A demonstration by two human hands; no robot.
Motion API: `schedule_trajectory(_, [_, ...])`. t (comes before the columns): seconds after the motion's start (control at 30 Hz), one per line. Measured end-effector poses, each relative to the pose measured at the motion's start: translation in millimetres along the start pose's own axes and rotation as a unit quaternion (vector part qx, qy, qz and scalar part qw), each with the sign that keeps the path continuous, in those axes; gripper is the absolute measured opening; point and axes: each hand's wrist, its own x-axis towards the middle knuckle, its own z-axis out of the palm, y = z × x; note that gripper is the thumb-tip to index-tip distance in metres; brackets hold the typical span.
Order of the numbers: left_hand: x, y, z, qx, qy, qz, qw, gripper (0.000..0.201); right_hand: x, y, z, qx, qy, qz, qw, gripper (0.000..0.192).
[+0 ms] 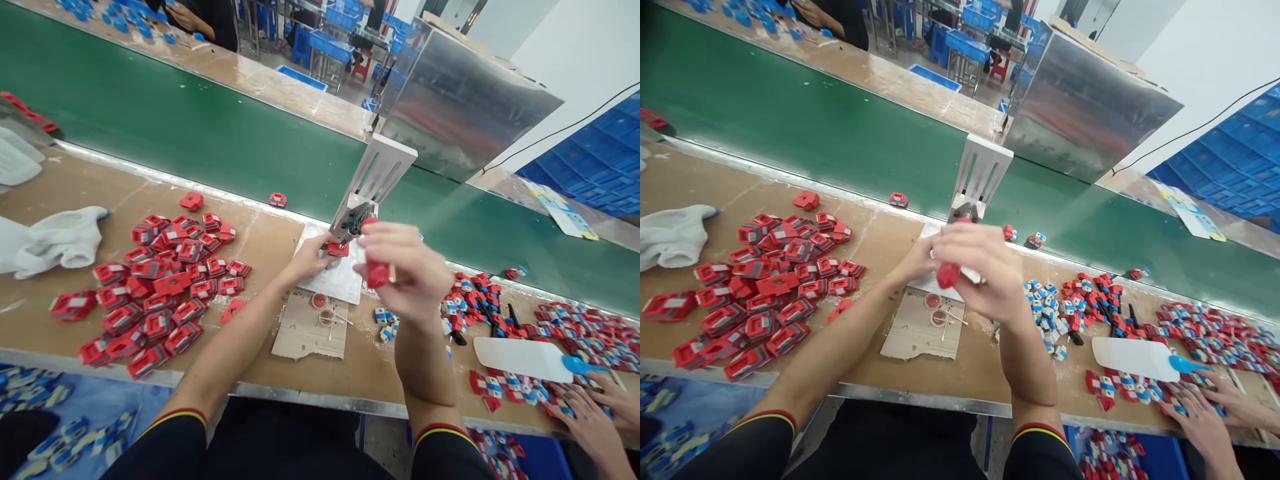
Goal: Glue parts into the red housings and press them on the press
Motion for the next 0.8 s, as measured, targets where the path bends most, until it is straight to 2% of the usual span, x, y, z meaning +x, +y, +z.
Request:
schedule_trajectory(0.07, [-1.5,2.1,0.3,0.008,-0.001,0.003,1.0,0.031,-29.4,-7.6,5.1,0.004,-0.04,0.026,0.999,0.032])
schedule_trajectory(0.1, [-2.1,2.5,0.8,0.013,0.001,0.003,1.0,0.029,-44.4,-9.7,9.3,0.012,-0.035,0.071,0.997,0.03])
schedule_trajectory(0.17, [-2.7,2.0,2.3,0.022,0.007,-0.002,1.0,0.026,-70.2,-12.5,19.2,0.058,0.041,0.188,0.98,0.023])
schedule_trajectory(0.23, [-3.3,1.1,4.0,0.025,0.014,-0.007,1.0,0.026,-83.8,-15.0,27.9,0.16,0.115,0.317,0.928,0.016])
schedule_trajectory(0.27, [-3.8,0.9,4.7,0.026,0.016,-0.009,0.999,0.027,-84.7,-16.5,30.9,0.224,0.127,0.373,0.891,0.026])
schedule_trajectory(0.37, [-6.2,3.1,5.8,0.028,0.019,-0.01,0.999,0.031,-67.4,-21.7,34.3,0.381,0.076,0.467,0.794,0.055])
schedule_trajectory(0.43, [-7.5,5.6,5.9,0.03,0.021,-0.007,0.999,0.032,-48.9,-25.6,33.8,0.415,0.06,0.492,0.762,0.06])
schedule_trajectory(0.57, [-6.2,7.7,5.7,0.036,0.03,0.0,0.999,0.027,-28.1,-32.2,32.4,0.42,0.083,0.508,0.747,0.061])
schedule_trajectory(0.8, [-3.1,4.1,5.8,0.034,0.032,0.007,0.999,0.028,-36.1,-33.4,28.0,0.412,0.079,0.509,0.752,0.061])
